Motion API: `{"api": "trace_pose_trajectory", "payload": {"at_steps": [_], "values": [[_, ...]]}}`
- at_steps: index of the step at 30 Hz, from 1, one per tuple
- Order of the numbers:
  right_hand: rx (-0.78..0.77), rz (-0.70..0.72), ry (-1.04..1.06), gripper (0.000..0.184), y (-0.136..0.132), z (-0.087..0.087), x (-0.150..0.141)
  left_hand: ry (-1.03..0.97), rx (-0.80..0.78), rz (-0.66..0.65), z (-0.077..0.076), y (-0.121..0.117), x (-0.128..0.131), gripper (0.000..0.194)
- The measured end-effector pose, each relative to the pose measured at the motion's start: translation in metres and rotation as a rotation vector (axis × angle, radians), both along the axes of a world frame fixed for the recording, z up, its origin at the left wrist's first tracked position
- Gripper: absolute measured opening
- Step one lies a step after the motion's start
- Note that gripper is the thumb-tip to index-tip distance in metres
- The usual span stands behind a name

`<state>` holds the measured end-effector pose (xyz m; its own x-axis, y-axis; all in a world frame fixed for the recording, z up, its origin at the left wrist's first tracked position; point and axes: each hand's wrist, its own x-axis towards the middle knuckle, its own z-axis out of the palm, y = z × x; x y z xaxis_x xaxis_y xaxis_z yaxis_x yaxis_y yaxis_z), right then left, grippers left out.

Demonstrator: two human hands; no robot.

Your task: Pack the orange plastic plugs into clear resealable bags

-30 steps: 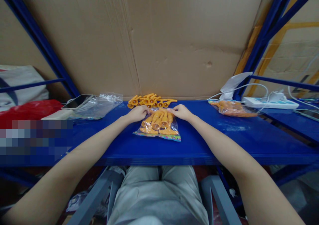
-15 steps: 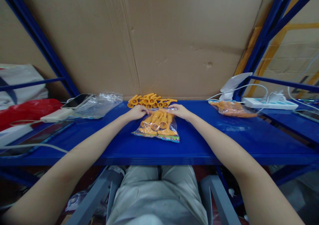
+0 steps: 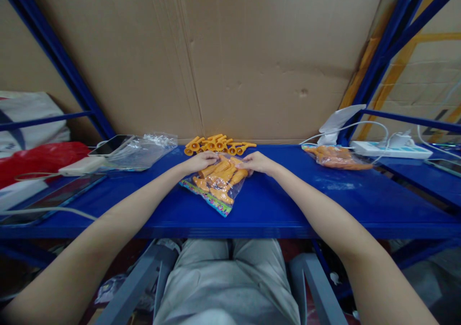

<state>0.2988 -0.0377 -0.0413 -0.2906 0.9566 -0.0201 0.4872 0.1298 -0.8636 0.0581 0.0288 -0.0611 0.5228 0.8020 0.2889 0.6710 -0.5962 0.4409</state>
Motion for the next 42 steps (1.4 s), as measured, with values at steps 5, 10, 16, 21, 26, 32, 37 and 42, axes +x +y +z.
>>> {"api": "trace_pose_trajectory", "payload": {"at_steps": [5,10,16,21,26,32,37,42], "values": [[-0.038,0.046,-0.098,0.035,-0.009,0.008,0.002,0.011,0.041,-0.102,0.003,-0.011,0.006,0.023],[-0.066,0.072,-0.106,0.042,-0.010,0.006,0.003,0.011,0.086,-0.090,0.001,-0.018,0.012,0.033],[-0.099,0.038,0.056,0.041,-0.001,-0.003,-0.003,0.003,0.085,-0.091,0.000,-0.019,0.014,0.032],[-0.016,0.004,-0.024,0.044,0.002,-0.008,-0.009,0.038,0.112,-0.041,0.001,-0.022,0.017,0.025],[0.055,0.091,-0.081,0.051,0.001,-0.008,-0.007,0.030,0.329,0.066,0.008,-0.031,0.016,0.021],[0.145,0.097,-0.179,0.056,0.002,-0.009,-0.008,-0.004,0.333,-0.285,0.015,-0.044,0.018,0.033],[0.065,0.126,-0.127,0.052,-0.003,-0.002,-0.005,0.006,0.221,-0.325,0.017,-0.050,0.019,0.032],[-0.053,0.054,0.004,0.041,0.003,-0.002,0.002,-0.025,0.235,-0.269,0.013,-0.050,0.020,0.031]]}}
